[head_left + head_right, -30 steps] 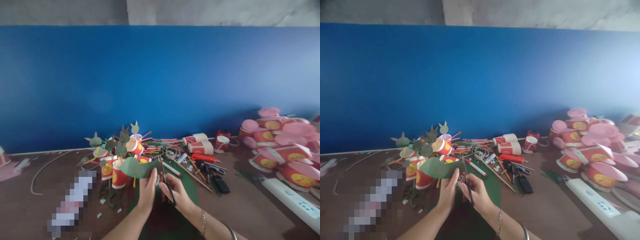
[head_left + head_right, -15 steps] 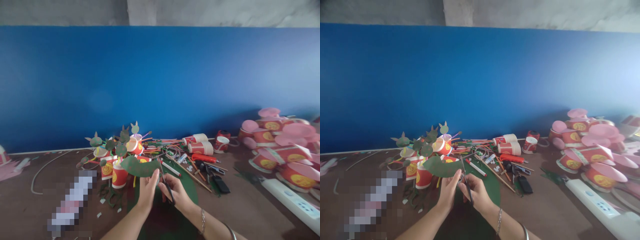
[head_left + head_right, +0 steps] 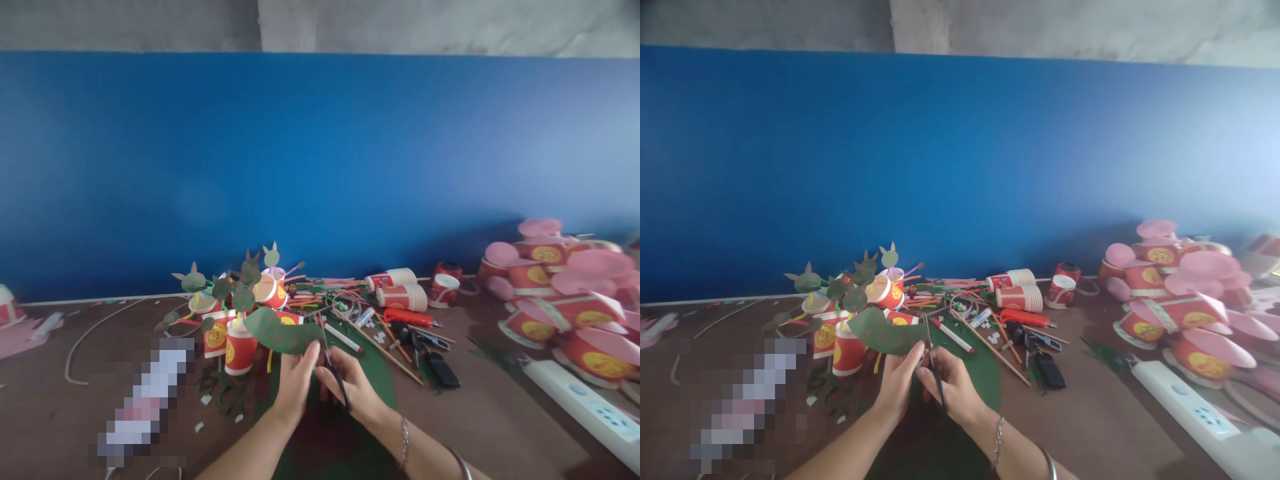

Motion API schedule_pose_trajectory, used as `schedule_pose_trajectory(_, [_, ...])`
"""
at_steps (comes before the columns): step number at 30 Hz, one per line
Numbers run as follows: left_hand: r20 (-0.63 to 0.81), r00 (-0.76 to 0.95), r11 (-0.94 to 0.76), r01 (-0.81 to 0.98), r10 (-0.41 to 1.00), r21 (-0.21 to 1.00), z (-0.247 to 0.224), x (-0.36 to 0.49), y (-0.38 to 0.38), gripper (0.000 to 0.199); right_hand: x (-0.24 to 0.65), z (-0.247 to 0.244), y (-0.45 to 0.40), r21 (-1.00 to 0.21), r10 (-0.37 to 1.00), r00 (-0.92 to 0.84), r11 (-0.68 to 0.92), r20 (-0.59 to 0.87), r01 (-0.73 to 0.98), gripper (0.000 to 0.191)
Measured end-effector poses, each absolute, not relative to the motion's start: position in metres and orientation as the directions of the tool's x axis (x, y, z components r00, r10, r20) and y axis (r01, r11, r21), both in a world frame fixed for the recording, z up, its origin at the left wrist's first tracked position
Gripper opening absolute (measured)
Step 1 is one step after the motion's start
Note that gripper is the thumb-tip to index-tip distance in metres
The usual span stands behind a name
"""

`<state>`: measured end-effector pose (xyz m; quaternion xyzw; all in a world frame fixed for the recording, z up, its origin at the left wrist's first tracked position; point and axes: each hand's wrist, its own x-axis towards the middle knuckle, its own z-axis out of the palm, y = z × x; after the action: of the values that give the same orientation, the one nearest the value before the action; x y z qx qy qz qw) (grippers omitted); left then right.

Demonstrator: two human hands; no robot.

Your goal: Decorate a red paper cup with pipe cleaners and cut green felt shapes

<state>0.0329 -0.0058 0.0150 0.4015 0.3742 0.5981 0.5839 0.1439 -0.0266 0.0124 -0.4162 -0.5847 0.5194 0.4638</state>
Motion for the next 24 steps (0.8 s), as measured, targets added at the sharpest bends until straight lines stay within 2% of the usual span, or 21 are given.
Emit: schedule_pose_trajectory(24, [0.090,0.037,-0.069,-0.382,0.995,0.921,0.0142,0.0255,0.0030,0.020,0.1430,0.0110,-0.0257,-0.997,0.977,-0.195,0.083,0.083,-0.009,0.044])
